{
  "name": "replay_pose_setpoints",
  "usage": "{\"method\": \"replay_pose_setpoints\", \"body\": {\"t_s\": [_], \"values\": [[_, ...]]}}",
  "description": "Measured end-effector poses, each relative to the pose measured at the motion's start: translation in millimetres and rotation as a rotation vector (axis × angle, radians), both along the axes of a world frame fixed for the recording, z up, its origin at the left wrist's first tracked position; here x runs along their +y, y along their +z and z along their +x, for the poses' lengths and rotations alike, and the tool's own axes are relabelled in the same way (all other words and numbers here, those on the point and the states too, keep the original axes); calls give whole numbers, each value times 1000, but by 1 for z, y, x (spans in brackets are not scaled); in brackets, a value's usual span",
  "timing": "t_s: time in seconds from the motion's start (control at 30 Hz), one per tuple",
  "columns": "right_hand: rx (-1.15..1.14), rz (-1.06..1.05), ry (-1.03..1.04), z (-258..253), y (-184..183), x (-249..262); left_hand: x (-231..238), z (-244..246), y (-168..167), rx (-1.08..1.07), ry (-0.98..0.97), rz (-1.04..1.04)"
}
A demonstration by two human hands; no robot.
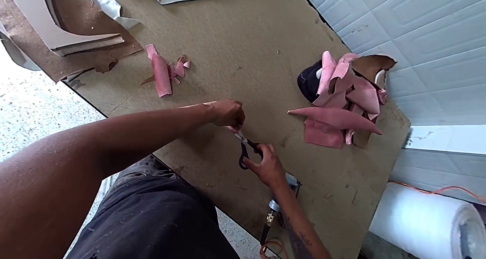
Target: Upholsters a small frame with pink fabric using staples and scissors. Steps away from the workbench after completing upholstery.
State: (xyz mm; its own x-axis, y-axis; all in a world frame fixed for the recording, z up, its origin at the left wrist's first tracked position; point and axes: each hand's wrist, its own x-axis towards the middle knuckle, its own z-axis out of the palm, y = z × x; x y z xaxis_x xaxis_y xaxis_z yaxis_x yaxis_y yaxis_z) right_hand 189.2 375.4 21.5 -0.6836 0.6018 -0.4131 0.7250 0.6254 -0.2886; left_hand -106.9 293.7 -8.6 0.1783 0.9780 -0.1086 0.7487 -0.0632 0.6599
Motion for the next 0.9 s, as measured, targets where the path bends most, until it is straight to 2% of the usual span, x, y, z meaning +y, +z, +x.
{"method": "replay_pose_setpoints", "body": {"t_s": [0.13, 0.23, 0.37, 0.47, 0.57, 0.67, 0.83, 0.9], "values": [[-35, 21, 11, -17, -12, -6, 2, 9, 0, 33, -70, -31], [39, 36, 34, -16, -17, -7, 2, 6, -3, 24, -54, -24], [187, -32, 148, 2, -38, -1, 1, 3, -8, 10, 20, -43], [174, -88, 88, 14, -49, -4, -4, 11, -8, -5, 106, -31], [110, -95, 20, 5, -54, -12, -15, 43, -13, 22, 141, -29], [158, -36, 46, -6, -67, -18, -27, 86, -33, 25, 163, 60], [299, -33, 148, 6, -70, -14, -61, 127, -37, -197, 315, 241], [282, -24, 183, 14, -68, -7, -81, 134, -28, -310, 432, 188]]}}
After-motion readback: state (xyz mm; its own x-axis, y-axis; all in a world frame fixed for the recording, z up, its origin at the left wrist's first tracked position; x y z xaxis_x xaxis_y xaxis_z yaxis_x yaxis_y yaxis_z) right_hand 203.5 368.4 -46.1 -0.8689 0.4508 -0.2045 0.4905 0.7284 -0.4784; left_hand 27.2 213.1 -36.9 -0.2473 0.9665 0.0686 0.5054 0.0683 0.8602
